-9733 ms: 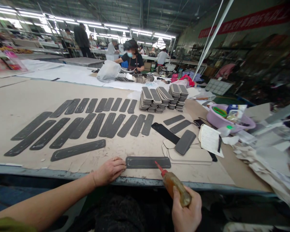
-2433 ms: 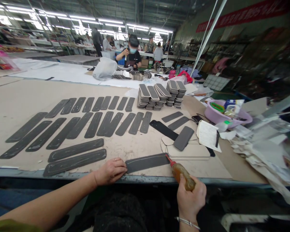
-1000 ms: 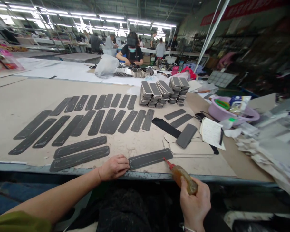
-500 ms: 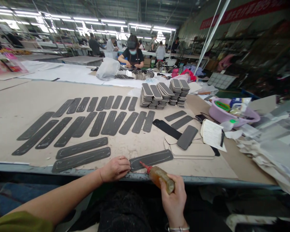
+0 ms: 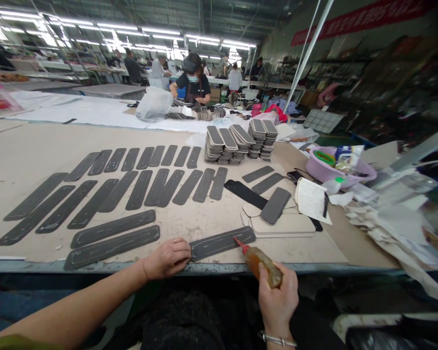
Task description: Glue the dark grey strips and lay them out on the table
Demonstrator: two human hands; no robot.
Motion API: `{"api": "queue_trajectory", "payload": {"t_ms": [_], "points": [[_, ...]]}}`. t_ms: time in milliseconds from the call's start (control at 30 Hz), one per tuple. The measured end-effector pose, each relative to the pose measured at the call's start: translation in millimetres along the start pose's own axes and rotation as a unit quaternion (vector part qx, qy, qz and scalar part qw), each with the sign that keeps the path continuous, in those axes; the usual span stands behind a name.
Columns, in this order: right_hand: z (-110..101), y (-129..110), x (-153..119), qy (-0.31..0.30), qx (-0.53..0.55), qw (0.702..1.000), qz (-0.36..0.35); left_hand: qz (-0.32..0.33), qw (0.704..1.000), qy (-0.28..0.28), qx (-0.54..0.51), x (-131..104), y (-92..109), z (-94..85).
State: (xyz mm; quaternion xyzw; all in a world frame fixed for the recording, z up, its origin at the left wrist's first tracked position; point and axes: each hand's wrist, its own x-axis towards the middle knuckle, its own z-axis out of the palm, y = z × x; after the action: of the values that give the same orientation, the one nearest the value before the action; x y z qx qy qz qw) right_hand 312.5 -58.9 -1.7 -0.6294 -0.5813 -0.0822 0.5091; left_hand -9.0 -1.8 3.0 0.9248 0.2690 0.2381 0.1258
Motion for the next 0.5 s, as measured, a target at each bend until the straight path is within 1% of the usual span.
{"api": "queue_trajectory", "payload": {"t_ms": [100, 167, 233, 300, 400, 500], "points": [[2.3, -10.4, -8.5, -0.071, 0.091, 0.993, 0.017, -0.002, 1.0, -0.008, 0.0, -1.4, -1.1, 1.6], [2.1, -14.1, -10.2, -0.096, 0.117, 0.988, 0.018, -0.004, 1.0, -0.005, 0.0, -1.5, -1.1, 2.0], [-0.5, -11.8, -7.4, -0.077, 0.099, 0.992, 0.012, -0.004, 1.0, 0.002, 0.0, -1.0, -0.5, 1.8], [-4.9, -4.1, -1.4, -0.029, 0.046, 0.998, 0.007, -0.008, 1.0, 0.005, -0.002, -0.2, 0.5, 0.9], [-11.4, 10.5, 7.6, 0.03, -0.027, 0.999, 0.018, -0.02, 1.0, 0.005, -0.004, 0.9, 2.2, -0.7], [-13.2, 18.0, 10.7, 0.053, -0.061, 0.996, 0.025, -0.032, 0.999, 0.006, -0.004, 1.2, 3.8, -2.2]]}}
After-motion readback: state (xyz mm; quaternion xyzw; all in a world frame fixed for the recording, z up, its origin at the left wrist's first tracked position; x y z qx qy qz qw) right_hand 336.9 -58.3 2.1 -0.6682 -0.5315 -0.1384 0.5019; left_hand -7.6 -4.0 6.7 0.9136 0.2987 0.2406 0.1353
